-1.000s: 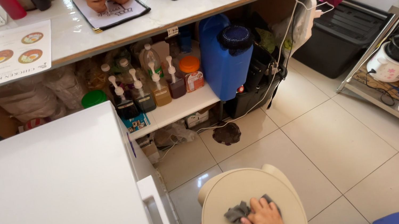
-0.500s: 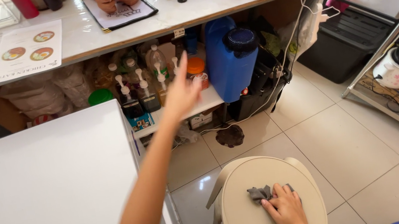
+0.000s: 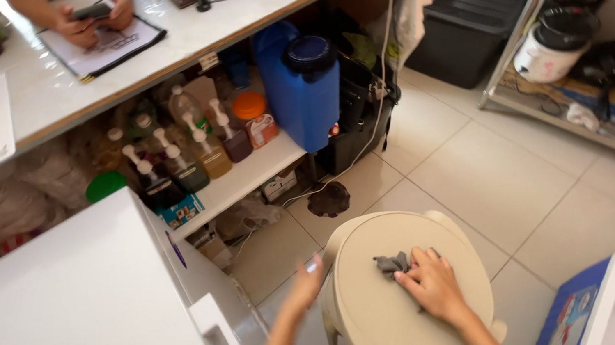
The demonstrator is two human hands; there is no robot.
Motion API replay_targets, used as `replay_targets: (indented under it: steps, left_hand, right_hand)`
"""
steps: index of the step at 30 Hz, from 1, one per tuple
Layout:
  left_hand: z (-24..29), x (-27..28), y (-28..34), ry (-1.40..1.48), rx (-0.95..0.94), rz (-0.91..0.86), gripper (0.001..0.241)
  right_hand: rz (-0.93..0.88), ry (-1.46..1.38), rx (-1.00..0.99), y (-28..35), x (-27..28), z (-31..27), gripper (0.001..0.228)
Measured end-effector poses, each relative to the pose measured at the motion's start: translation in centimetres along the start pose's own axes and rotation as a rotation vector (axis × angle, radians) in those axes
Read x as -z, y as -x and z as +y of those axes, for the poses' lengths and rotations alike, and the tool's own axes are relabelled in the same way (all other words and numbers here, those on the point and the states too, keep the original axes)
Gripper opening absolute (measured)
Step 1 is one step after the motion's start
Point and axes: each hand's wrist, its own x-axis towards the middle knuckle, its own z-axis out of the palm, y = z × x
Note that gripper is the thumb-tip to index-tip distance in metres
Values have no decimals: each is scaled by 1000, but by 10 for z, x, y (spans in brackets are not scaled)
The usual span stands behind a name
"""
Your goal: Cleaning plastic stools with a damp cloth.
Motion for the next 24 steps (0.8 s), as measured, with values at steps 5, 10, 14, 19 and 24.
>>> replay_targets:
  steps: [5,10,14,19,24]
  left_hand:
    - [-47,-79,73,896,57,-188,90]
    - [-43,-74,84,1011,67,67,77]
    - [-60,-69,83,997,88,92,77]
    - [-72,-71,80,982,129,86,76]
    - [-96,-75,64,1055,161,120,75]
  right_hand:
    - [211,-76,-31,1,-10,0,41]
    - [411,-733,-39,-1,-4,62,31]
    - [506,-755,-378,-2,-3,117,37]
    - [460,-199,20,-27,-33,49,43]
    - [64,205,155,-43,-67,-32,91]
